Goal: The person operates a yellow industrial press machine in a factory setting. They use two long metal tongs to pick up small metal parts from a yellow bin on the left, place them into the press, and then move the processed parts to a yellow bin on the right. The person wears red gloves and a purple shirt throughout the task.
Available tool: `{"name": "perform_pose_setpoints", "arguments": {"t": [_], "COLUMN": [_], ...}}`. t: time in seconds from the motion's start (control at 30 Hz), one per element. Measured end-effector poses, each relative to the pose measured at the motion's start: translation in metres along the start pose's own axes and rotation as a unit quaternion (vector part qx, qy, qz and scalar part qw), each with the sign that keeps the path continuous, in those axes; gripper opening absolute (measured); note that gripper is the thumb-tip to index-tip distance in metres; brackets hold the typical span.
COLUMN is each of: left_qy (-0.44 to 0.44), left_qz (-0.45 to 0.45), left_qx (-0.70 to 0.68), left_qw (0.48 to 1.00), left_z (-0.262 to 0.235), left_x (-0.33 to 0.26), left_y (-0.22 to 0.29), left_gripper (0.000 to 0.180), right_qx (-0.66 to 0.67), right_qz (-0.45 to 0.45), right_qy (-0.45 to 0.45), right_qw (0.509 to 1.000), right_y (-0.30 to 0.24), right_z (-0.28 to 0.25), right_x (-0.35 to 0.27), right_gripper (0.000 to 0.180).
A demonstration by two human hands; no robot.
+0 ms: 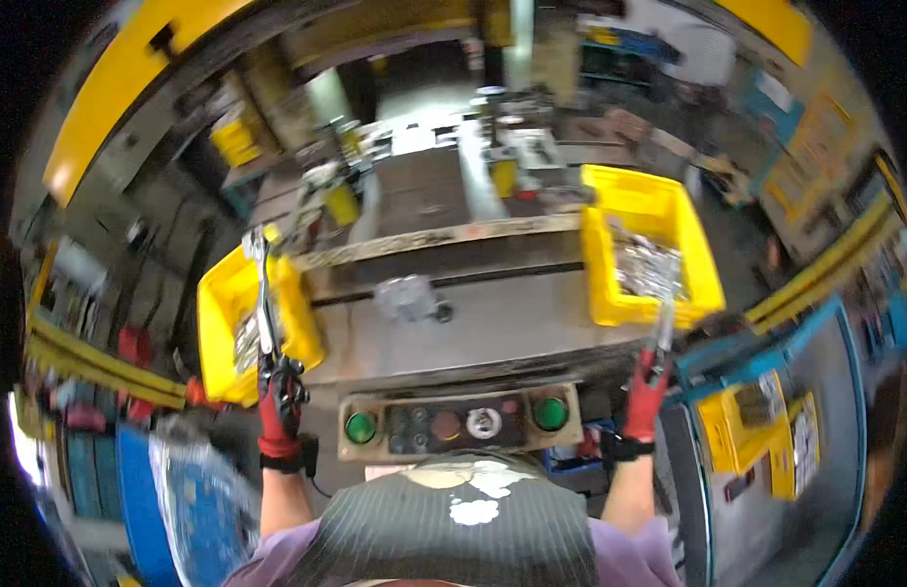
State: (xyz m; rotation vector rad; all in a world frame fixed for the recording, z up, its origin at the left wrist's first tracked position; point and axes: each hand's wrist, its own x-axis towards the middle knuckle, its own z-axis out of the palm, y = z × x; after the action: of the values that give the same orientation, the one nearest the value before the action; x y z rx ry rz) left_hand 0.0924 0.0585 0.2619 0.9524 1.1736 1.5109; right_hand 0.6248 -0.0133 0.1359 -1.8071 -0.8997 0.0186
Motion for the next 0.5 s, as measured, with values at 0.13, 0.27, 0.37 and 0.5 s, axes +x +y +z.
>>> {"name": "perform_pose_setpoints", "arguments": {"t": [0.13,0.27,0.37,0.5], "left_qy": [0.146,0.156,0.139,0.148], "left_qz": [0.070,-0.086,-0.116,-0.012], "left_qx": [0.046,0.033,-0.034,-0.025], "left_qw": [0.986,0.983,0.983,0.989], "left_z": [-0.034,-0.096,-0.093,-0.053], "left_x": [-0.029,-0.031,-0.036,-0.035], "left_y": [0.004,-0.044,-0.026,-0.014], "left_gripper": [0.029,0.024,0.023,0.021], "right_qx": [0.190,0.197,0.252,0.135], "right_qz": [0.087,0.039,0.021,-0.067], "right_qy": [-0.039,-0.068,-0.159,-0.385], "right_qw": [0.977,0.977,0.954,0.910], "right_y": [0.011,-0.052,-0.098,-0.174], "right_z": [0.016,0.037,0.053,0.054], "right_x": [-0.003,-0.016,-0.032,-0.054], "right_gripper": [0.037,0.032,0.027,0.034]}}
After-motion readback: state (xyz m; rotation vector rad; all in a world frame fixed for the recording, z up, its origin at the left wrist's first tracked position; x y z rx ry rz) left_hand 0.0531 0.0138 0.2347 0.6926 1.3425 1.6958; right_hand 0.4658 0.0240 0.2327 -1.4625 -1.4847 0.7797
